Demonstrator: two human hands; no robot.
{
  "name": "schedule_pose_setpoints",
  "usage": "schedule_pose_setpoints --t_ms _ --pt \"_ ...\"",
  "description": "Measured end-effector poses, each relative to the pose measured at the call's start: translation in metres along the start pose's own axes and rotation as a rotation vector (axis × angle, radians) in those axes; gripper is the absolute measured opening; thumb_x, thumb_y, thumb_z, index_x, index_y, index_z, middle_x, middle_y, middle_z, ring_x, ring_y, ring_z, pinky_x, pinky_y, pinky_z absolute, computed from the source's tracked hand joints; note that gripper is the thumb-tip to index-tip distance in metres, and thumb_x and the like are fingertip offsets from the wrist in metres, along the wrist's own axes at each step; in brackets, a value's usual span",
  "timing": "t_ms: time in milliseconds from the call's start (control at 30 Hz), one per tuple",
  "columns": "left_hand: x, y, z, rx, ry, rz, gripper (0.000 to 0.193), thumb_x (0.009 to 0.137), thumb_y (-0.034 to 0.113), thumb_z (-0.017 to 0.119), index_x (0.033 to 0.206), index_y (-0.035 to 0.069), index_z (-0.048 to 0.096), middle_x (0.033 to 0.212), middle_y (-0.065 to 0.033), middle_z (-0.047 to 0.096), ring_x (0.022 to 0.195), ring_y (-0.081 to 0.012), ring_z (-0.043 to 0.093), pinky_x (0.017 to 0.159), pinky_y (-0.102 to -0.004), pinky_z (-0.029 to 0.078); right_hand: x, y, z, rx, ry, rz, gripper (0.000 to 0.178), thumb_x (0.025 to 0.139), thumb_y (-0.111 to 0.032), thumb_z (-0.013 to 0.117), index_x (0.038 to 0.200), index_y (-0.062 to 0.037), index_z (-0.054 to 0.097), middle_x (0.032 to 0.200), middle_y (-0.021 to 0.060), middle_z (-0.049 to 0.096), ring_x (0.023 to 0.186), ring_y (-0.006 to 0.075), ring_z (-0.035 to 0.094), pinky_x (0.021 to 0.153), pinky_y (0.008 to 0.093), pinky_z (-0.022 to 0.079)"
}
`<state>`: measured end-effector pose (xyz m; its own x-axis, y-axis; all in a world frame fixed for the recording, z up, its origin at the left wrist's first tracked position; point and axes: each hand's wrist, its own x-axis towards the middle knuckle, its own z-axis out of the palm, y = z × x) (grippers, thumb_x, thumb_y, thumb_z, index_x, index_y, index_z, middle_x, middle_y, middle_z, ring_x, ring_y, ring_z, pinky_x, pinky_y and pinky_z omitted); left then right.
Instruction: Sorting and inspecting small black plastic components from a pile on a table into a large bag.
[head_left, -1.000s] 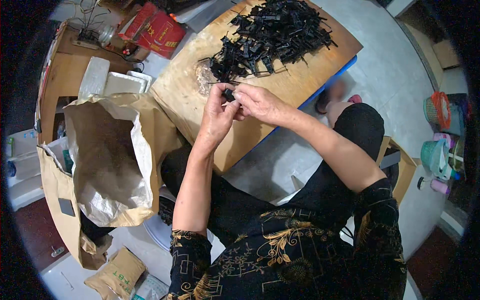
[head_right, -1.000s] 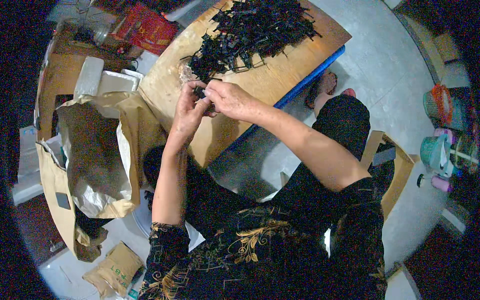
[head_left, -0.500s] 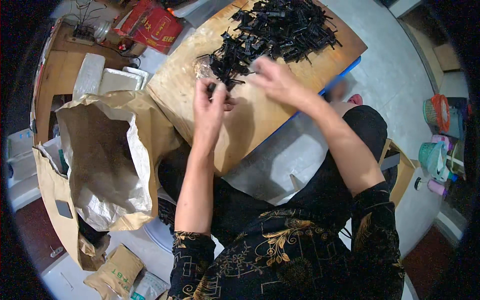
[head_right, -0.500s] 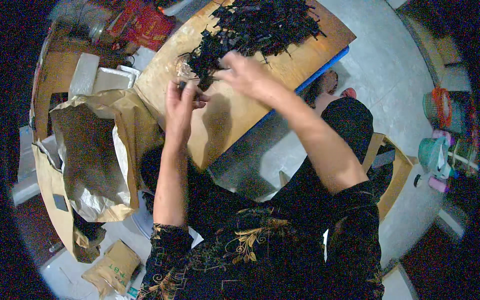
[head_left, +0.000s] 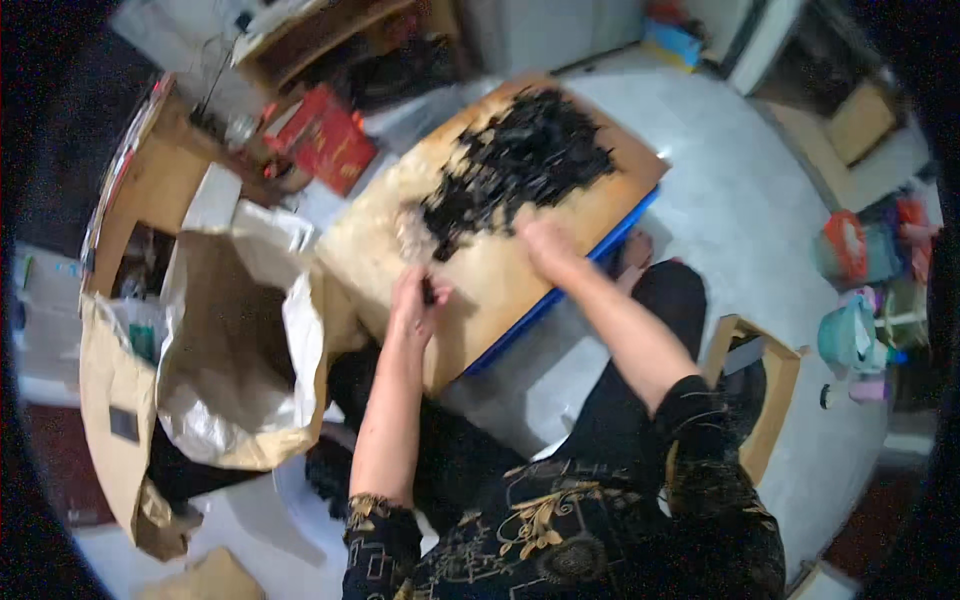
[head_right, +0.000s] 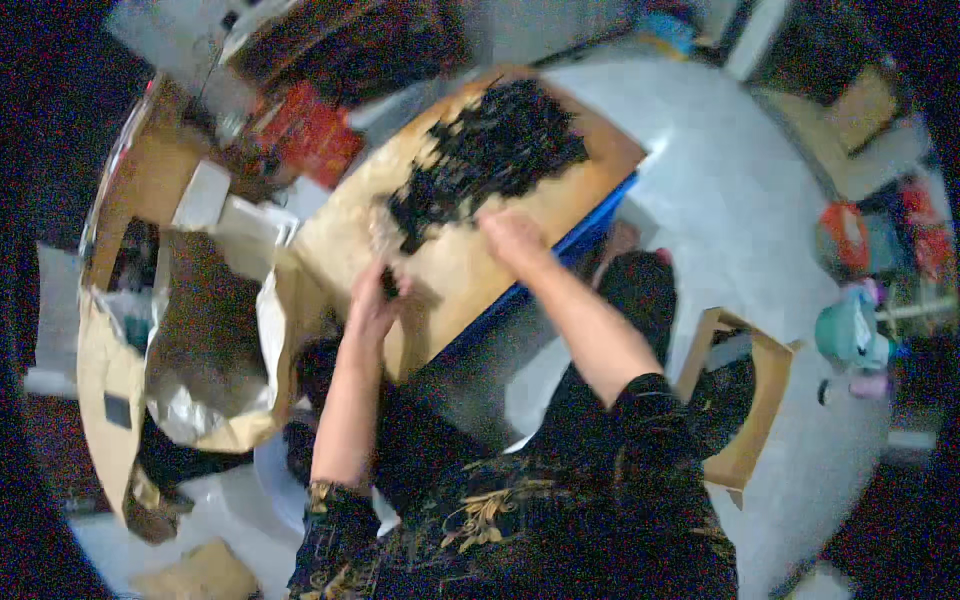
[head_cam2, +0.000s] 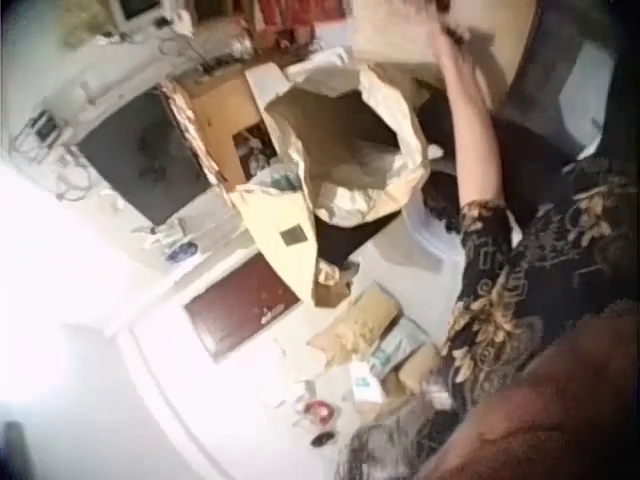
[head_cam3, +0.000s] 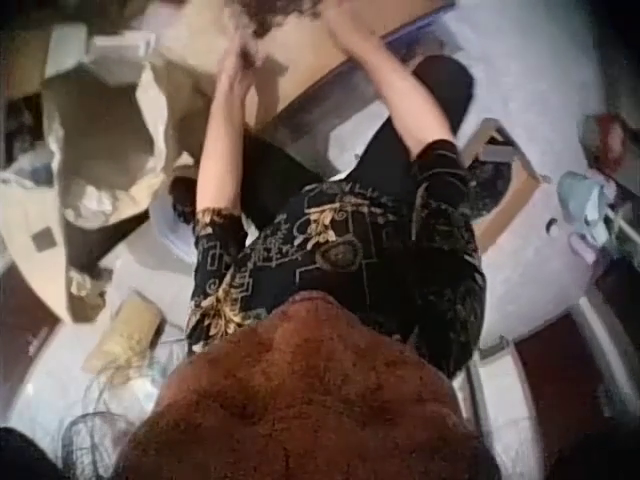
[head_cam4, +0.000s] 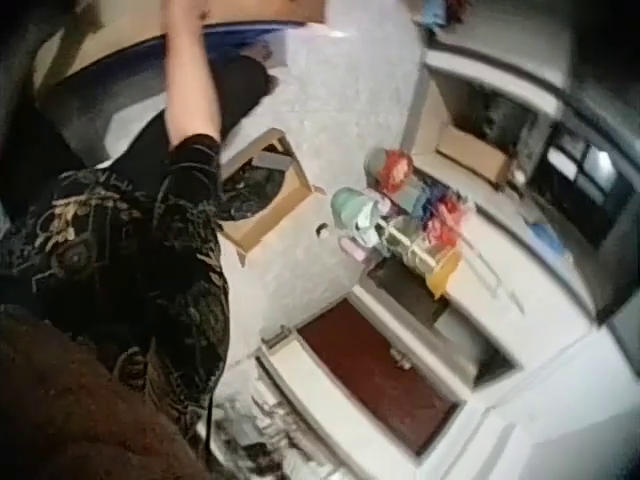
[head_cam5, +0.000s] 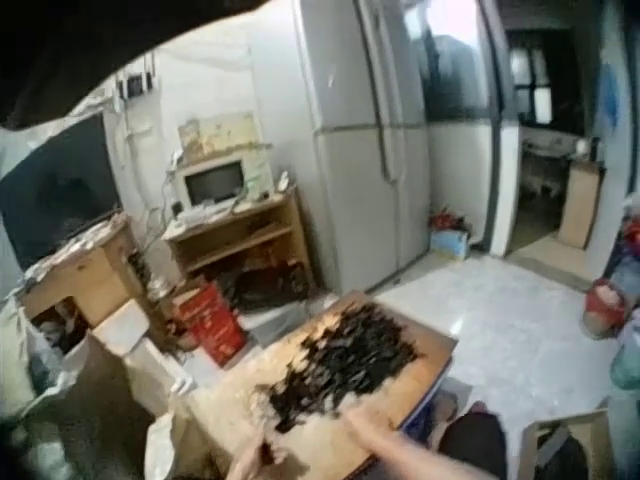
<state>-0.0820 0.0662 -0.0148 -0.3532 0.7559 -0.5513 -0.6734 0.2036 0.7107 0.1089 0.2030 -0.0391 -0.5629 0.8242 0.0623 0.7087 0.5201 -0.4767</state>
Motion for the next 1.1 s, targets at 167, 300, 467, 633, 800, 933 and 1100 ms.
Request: schedule_pose_setpoints --t_ms 167,300,467,633,800,933,1100 --pt "-0.028 0.016 -0.020 -0.216 -0.126 -0.202 0.014 0.084 0.022 0.052 0.080 0.009 0.048 0.071 -0.0037 0.051 0.069 -0.0186 0.052 0.059 -0.0299 0.048 0.002 -0.006 0.022 0.446 0.072 -0.191 0.017 0.079 -0.018 0.052 0.079 -0.0010 0.053 0.067 0.0167 0.056 0.062 0.0339 0.055 0.058 0.0438 0.044" --pt "-0.033 0.023 -0.053 -0.391 -0.177 -0.138 0.011 0.083 0.016 0.051 0.076 0.009 0.050 0.070 -0.0039 0.050 0.068 -0.0204 0.051 0.065 -0.0323 0.046 0.000 -0.016 -0.020 0.470 -0.007 -0.154 0.020 0.079 -0.021 0.053 0.077 -0.0016 0.053 0.064 0.0078 0.053 0.062 0.0176 0.052 0.058 0.0340 0.043" --pt "-0.028 0.018 -0.061 -0.450 -0.207 -0.025 0.005 0.074 0.007 0.050 0.077 0.011 0.050 0.067 -0.0017 0.046 0.062 -0.0180 0.045 0.057 -0.0297 0.040 -0.010 -0.012 -0.071 0.911 -0.169 0.064 0.017 0.082 -0.023 0.056 0.082 -0.0060 0.054 0.061 -0.0037 0.046 0.052 0.0053 0.039 0.044 0.0238 0.032" --pt "-0.013 0.014 -0.055 -0.364 -0.303 0.039 0.018 0.069 -0.001 0.050 0.081 0.011 0.047 0.067 -0.0008 0.045 0.062 -0.0159 0.045 0.055 -0.0261 0.040 -0.039 0.048 -0.108 0.210 0.425 -0.247 0.020 0.078 -0.023 0.054 0.086 -0.0039 0.055 0.063 0.0118 0.056 0.058 0.0258 0.056 0.054 0.0390 0.045" --pt "-0.024 0.020 -0.061 -0.295 -0.238 0.099 0.013 0.072 0.001 0.051 0.079 0.012 0.046 0.065 0.0005 0.045 0.058 -0.0145 0.045 0.051 -0.0249 0.040 -0.097 0.053 -0.138 -0.169 0.133 0.048 0.018 0.076 -0.017 0.053 0.087 -0.0041 0.058 0.078 0.0206 0.060 0.078 0.0370 0.059 0.066 0.0474 0.047" --pt "-0.008 0.016 -0.059 -0.228 -0.277 0.081 0.009 0.083 0.014 0.052 0.076 0.013 0.047 0.064 0.0019 0.046 0.056 -0.0117 0.046 0.047 -0.0236 0.039 -0.117 0.066 -0.150 -0.132 0.236 0.149 0.016 0.077 -0.014 0.051 0.085 -0.0037 0.059 0.082 0.0215 0.061 0.081 0.0373 0.059 0.069 0.0487 0.046" --pt "0.002 0.014 -0.064 -0.174 -0.276 0.025 0.019 0.089 0.024 0.050 0.073 0.013 0.047 0.056 0.0022 0.043 0.050 -0.0111 0.044 0.042 -0.0228 0.038 -0.121 0.088 -0.149 0.030 0.383 0.213 0.015 0.077 -0.017 0.052 0.084 -0.0056 0.059 0.083 0.0197 0.061 0.080 0.0363 0.059 0.069 0.0471 0.046"
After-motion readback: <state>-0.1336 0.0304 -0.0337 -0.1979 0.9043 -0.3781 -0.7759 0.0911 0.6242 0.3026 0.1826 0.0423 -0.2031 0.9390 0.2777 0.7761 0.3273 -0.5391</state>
